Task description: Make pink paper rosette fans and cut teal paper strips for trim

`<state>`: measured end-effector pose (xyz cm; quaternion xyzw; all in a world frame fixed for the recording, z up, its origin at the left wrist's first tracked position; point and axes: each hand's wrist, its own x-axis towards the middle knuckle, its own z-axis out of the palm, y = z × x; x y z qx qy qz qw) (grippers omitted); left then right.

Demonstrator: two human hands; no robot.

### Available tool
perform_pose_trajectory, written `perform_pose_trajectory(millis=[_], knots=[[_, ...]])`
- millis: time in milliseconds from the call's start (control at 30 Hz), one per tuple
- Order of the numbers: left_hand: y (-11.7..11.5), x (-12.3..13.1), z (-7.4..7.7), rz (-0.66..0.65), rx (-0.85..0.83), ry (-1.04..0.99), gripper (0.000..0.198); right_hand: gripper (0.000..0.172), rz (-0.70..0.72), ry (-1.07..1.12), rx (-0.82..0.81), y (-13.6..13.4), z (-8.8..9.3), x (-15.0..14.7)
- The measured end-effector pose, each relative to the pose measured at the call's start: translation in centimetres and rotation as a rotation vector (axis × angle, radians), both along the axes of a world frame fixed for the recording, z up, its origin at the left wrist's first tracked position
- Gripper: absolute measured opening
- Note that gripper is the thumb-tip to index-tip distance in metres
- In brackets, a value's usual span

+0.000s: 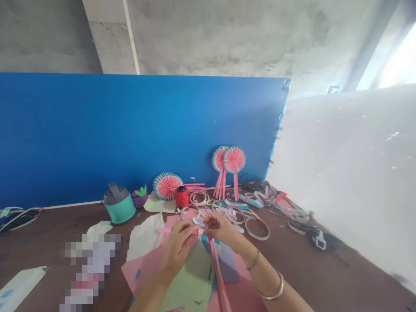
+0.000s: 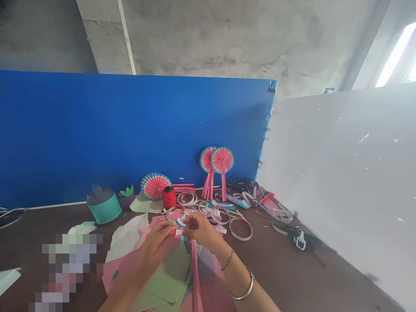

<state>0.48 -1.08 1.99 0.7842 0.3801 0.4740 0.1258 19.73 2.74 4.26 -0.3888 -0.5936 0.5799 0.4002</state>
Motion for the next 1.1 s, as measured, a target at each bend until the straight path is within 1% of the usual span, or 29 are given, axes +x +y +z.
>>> perform_pose_trajectory(millis=[100, 200, 333, 433, 500, 600, 767, 867, 933, 1033, 1100], knots=[[-0.3, 0.1, 0.5, -0.07, -0.058, -0.106, 0.025, 0.043, 0.007, -0.009, -0.028, -0.3, 0.6, 0.2], [-0.7, 0.3, 1.3, -0.1, -0.11, -0.227, 0.025, 0.041, 0.043, 0.02, -0.035, -0.6, 1.0, 0.4], [-1.5, 0.5, 2.6, -0.105, -0.221, -0.311, 0.027, 0.042, 0.111, 0.122, -0.028, -0.6, 0.6, 0.1], [-2.1, 0.8, 3.4, -0.102, -0.306, -0.39, 0.027, 0.04, 0.115, 0.157, -0.001, -0.8, 0.2, -0.6], [-2.4, 1.0, 3.8, -0.106, -0.374, -0.455, 0.028, 0.039, 0.109, 0.171, 0.011, -1.1, 0.3, -1.1], [-2.4, 1.0, 4.0, -0.122, -0.472, -0.566, 0.031, 0.04, 0.101, 0.192, 0.028, -1.6, 0.8, -1.8], [-1.9, 0.9, 3.6, -0.153, -0.533, -0.837, 0.034, 0.043, 0.116, 0.208, 0.049, -2.4, 1.3, -2.7], [-1.8, 1.3, 3.7, -0.221, -0.636, -1.078, 0.036, 0.046, 0.101, 0.251, 0.043, -2.6, 1.1, -3.4], [-1.8, 1.7, 3.9, -0.29, -0.705, -1.193, 0.036, 0.05, 0.08, 0.275, 0.033, -2.6, 0.6, -4.0], [-2.0, 2.2, 4.3, -0.369, -0.736, -1.251, 0.039, 0.054, 0.066, 0.28, 0.015, -2.5, -0.1, -4.7], [-2.0, 2.3, 4.3, -0.362, -0.722, -1.245, 0.044, 0.055, 0.074, 0.268, 0.012, -2.5, -0.3, -4.8]])
